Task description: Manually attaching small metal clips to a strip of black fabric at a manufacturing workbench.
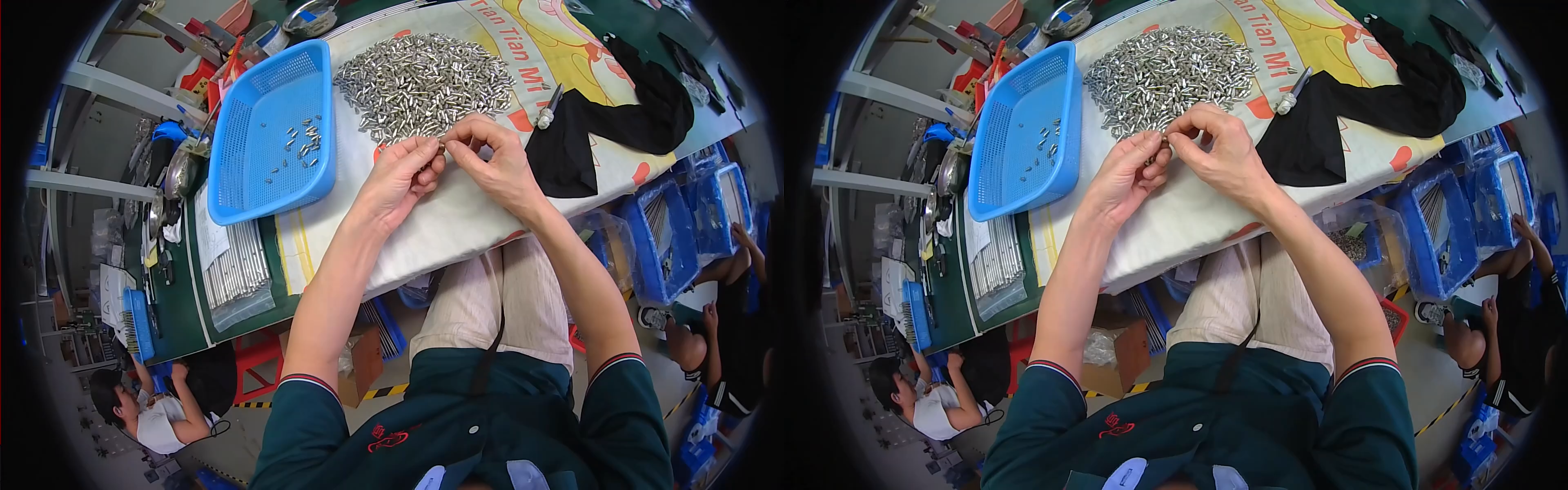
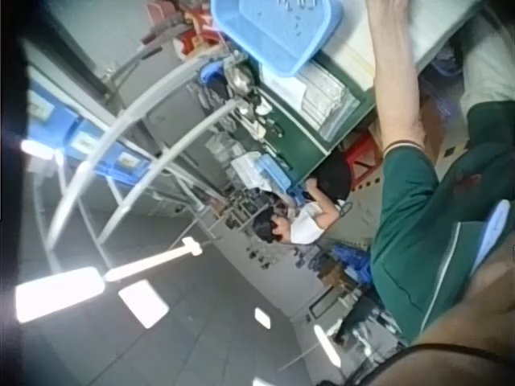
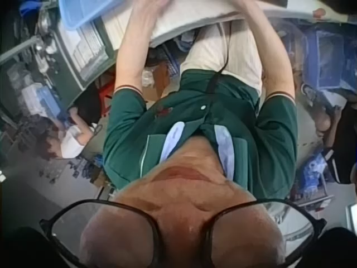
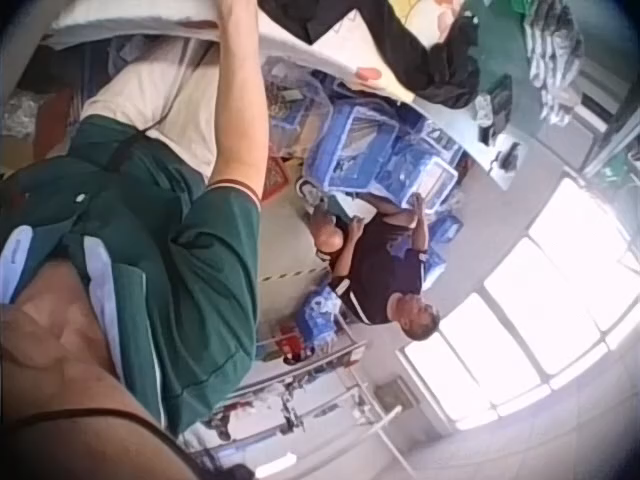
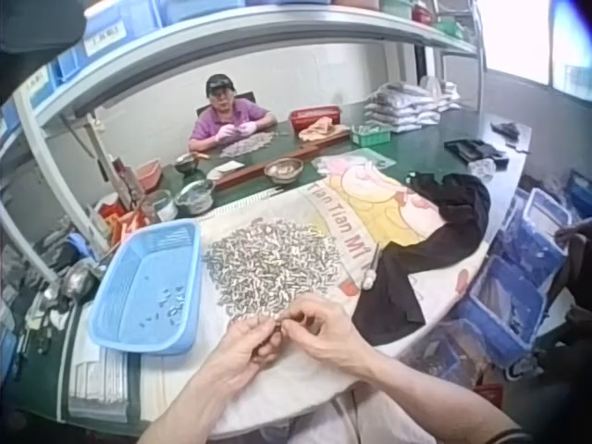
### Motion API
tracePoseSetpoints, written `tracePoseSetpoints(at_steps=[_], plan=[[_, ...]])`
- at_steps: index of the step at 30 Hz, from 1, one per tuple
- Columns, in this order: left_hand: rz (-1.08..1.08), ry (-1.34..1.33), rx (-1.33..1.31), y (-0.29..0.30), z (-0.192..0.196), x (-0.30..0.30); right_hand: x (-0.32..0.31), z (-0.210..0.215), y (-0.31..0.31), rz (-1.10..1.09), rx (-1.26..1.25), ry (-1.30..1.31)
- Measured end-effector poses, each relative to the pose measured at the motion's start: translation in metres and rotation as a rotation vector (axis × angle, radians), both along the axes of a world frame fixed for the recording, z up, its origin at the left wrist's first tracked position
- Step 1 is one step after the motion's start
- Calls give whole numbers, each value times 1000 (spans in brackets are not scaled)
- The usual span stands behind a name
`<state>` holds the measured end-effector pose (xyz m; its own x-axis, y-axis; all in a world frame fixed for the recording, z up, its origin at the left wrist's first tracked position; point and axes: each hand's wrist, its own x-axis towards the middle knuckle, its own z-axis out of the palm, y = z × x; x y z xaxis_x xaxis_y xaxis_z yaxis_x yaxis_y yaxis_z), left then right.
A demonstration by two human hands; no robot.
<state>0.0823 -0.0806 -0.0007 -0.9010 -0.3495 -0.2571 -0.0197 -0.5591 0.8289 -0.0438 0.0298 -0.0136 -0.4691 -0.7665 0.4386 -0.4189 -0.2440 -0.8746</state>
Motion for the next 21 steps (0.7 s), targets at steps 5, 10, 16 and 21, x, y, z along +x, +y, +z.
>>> tracePoseSetpoints(at_steps=[5,10,16,21], plan=[[9,-5,-10,0,0,0,0,0,0,2,10,-5],[17,-12,-42,1,-1,0,0,0,0,0,12,-3],[-23,-8,-31,1,-1,-1,-1,-1,1,0,2,14],[27,4,-85,4,6,6,4,3,-2,-109,-63,81]])
